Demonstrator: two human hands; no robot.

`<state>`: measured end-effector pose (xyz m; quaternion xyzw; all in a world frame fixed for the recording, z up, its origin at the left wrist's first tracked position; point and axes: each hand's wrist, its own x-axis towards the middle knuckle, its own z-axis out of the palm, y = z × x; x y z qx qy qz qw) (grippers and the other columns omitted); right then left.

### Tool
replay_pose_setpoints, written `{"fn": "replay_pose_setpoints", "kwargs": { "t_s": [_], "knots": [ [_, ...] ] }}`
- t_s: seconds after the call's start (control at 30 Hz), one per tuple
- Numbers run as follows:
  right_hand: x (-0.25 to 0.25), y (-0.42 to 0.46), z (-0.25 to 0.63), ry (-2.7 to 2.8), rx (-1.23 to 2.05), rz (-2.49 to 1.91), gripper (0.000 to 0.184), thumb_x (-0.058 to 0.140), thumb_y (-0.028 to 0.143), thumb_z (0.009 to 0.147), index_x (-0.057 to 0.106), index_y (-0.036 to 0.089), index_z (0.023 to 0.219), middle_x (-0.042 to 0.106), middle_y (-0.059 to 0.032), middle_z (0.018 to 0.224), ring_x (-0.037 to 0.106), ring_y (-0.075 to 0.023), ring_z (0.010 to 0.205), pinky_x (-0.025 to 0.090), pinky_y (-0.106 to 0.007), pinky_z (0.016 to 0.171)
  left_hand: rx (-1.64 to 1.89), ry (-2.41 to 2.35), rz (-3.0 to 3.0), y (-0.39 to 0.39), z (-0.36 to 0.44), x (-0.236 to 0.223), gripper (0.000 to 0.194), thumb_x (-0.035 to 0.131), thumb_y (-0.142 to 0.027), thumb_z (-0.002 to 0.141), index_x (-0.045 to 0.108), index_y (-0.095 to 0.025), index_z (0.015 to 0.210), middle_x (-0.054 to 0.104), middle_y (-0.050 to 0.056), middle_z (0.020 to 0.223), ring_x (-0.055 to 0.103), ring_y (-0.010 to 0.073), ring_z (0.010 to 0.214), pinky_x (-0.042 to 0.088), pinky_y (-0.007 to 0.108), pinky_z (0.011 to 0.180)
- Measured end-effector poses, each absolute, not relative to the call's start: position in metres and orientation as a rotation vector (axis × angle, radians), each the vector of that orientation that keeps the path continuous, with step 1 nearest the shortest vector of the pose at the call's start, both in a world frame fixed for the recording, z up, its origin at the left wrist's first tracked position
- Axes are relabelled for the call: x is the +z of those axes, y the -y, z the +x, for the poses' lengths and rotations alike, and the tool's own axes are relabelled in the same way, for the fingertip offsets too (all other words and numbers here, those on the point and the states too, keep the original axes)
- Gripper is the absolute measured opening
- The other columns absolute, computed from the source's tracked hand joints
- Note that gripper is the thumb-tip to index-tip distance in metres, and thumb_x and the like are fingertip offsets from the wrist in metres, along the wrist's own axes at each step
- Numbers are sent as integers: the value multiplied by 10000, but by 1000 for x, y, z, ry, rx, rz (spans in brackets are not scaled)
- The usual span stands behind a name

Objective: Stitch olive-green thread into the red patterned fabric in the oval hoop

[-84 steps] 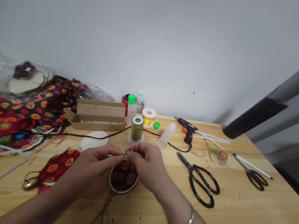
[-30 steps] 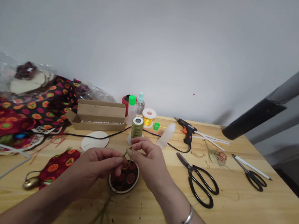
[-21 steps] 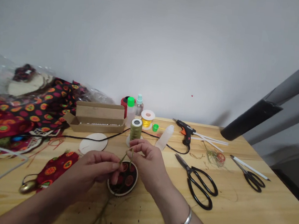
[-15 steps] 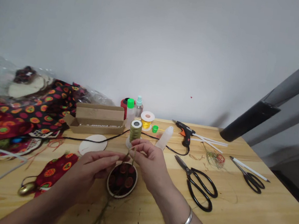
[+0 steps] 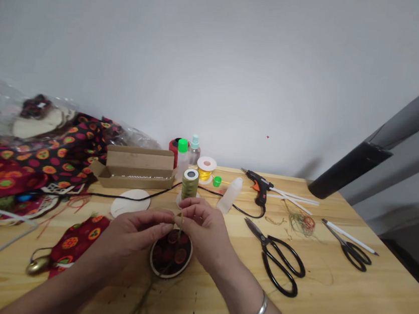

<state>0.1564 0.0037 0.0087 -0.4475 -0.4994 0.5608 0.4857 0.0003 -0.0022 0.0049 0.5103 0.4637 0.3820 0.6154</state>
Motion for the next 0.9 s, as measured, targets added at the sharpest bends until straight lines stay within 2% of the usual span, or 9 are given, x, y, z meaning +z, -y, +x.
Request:
{"fn": "replay_pose_setpoints", "kwargs": {
  "t_s": [0.17,0.33,0.4,0.47,0.53,0.63,0.77,0.9],
  "knots": [
    [10,-3,155,1216,1377,-1097,99,687,240,630,642,165,584,548,-38,909,528,-164,848,423,-285,733,907,-1052,1178,1,2,7,130,635,-279,690,705,-175,726,679,33,783,586,169,718,446,256,653],
    [11,-4,156,1193,1376,-1102,99,683,236,633,637,163,583,559,-42,919,521,-174,881,417,-285,748,886,-1038,949,2,0,5,138,636,-293,687,661,-158,696,578,-22,564,486,97,508,383,209,510],
    [11,-5,157,1179,1373,-1108,103,681,229,632,630,162,574,561,-43,926,521,-178,884,412,-293,757,924,-1050,930,2,-1,5,126,612,-265,702,643,-155,649,580,-21,595,465,84,500,369,201,500],
    [11,-5,158,1178,1365,-1099,103,677,216,637,623,160,569,559,-44,932,522,-179,886,409,-299,765,1046,-1115,1003,2,-2,6,147,584,-242,724,620,-160,607,625,4,794,525,105,639,398,203,579],
    [11,-5,158,1188,1369,-1085,94,667,202,648,625,161,574,551,-43,940,523,-177,890,411,-302,771,1197,-1192,1122,1,-2,8,133,572,-243,746,615,-174,641,602,8,993,537,139,865,401,204,728],
    [11,-4,157,1243,1368,-1088,67,658,187,661,648,169,597,535,-44,962,525,-179,913,413,-316,804,1273,-1194,1221,3,0,11,80,569,-253,769,620,-216,818,592,-3,1040,496,148,1017,364,207,854],
    [11,-2,156,1381,1268,-1136,54,653,172,671,679,181,625,510,-56,1057,493,-199,1019,380,-335,886,1086,-1011,1155,8,4,13,199,576,-265,774,598,-234,969,632,-4,958,550,147,932,416,222,801],
    [10,-2,156,1454,1189,-1173,91,640,126,670,681,192,623,501,-52,1096,465,-202,1071,343,-344,934,831,-866,1057,9,5,9,222,556,-317,788,624,-186,954,607,-5,693,548,111,632,417,209,581]
  ]
}}
